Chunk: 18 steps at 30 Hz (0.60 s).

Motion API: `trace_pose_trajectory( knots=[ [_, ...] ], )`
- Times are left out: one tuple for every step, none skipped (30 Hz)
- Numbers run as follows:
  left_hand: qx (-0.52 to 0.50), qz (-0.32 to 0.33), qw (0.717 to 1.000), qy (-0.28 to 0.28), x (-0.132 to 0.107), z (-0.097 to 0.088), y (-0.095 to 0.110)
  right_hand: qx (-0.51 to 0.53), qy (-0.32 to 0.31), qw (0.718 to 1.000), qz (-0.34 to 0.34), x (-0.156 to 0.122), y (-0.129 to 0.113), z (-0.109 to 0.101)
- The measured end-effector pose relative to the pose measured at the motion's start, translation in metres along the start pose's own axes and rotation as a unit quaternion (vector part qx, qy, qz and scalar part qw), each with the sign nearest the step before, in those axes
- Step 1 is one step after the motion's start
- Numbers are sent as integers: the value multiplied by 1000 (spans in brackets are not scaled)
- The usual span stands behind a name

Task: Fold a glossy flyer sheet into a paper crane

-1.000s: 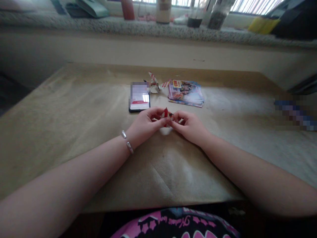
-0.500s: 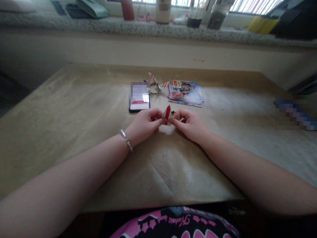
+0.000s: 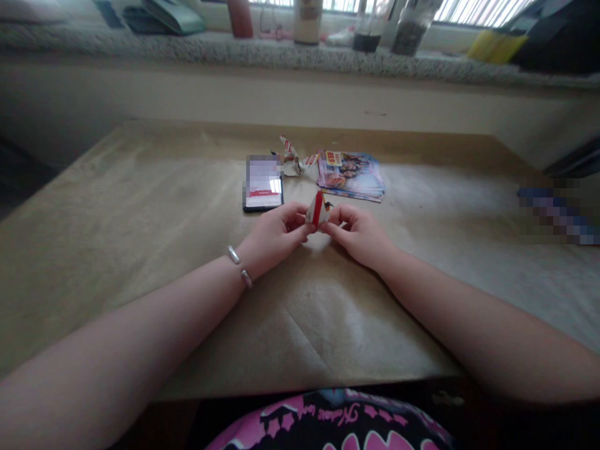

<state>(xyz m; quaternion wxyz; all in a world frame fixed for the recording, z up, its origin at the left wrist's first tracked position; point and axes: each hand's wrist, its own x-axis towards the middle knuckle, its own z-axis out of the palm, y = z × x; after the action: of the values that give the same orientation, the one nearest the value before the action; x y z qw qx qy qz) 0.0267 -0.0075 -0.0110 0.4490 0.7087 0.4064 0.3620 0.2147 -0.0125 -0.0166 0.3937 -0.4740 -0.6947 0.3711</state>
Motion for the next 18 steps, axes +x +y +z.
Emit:
trace_pose_trajectory(
  knots=[
    [-13, -4, 1000, -4, 0, 0, 0, -1, 0, 1000, -1, 0, 0, 0],
    [-22, -7, 1000, -6, 0, 1, -1, -1, -1, 1000, -1, -1, 1, 0],
    [-25, -6, 1000, -8, 0, 1, -1, -3, -3, 1000, 0, -1, 1, 0],
    [-20, -3, 1000, -10, 0, 1, -2, -5, -5, 1000, 0, -2, 1, 1],
    [-9, 1, 1000, -12, 0, 1, -2, -6, -7, 1000, 0, -2, 1, 1],
    [6, 5, 1000, -14, -1, 0, -2, -5, -6, 1000, -2, -3, 1, 1],
    [20, 9, 1000, -17, -1, 0, -2, -2, -3, 1000, -8, -3, 1, 2],
    [32, 14, 999, -18, -1, 0, -2, 4, 2, 1000, -15, -3, 2, 2],
    [42, 15, 999, -20, -2, 0, -1, 10, 6, 1000, -23, -3, 2, 2],
    [47, 15, 999, -21, -2, 0, 0, 16, 11, 999, -28, -3, 2, 2],
    [48, 13, 999, -23, -2, -1, 1, 21, 14, 999, -31, -3, 2, 2],
    [47, 10, 999, -23, -2, -1, 3, 24, 19, 999, -32, -3, 2, 1],
    [45, 7, 999, -23, -2, -1, 4, 29, 20, 999, -31, -3, 1, 1],
    [44, 3, 999, -22, -2, -1, 5, 36, 19, 999, -28, -3, 1, 1],
    [43, 1, 999, -19, -2, -1, 6, 46, 16, 999, -25, -4, 0, 0],
    [43, -2, 999, -14, -2, -1, 7, 58, 13, 998, -22, -4, -1, -1],
    [46, -4, 999, -9, -2, -1, 7, 73, 8, 997, -17, -4, -2, -2],
    [50, -6, 999, -4, -2, -1, 7, 88, 7, 996, -14, -4, -3, -2]
  ],
)
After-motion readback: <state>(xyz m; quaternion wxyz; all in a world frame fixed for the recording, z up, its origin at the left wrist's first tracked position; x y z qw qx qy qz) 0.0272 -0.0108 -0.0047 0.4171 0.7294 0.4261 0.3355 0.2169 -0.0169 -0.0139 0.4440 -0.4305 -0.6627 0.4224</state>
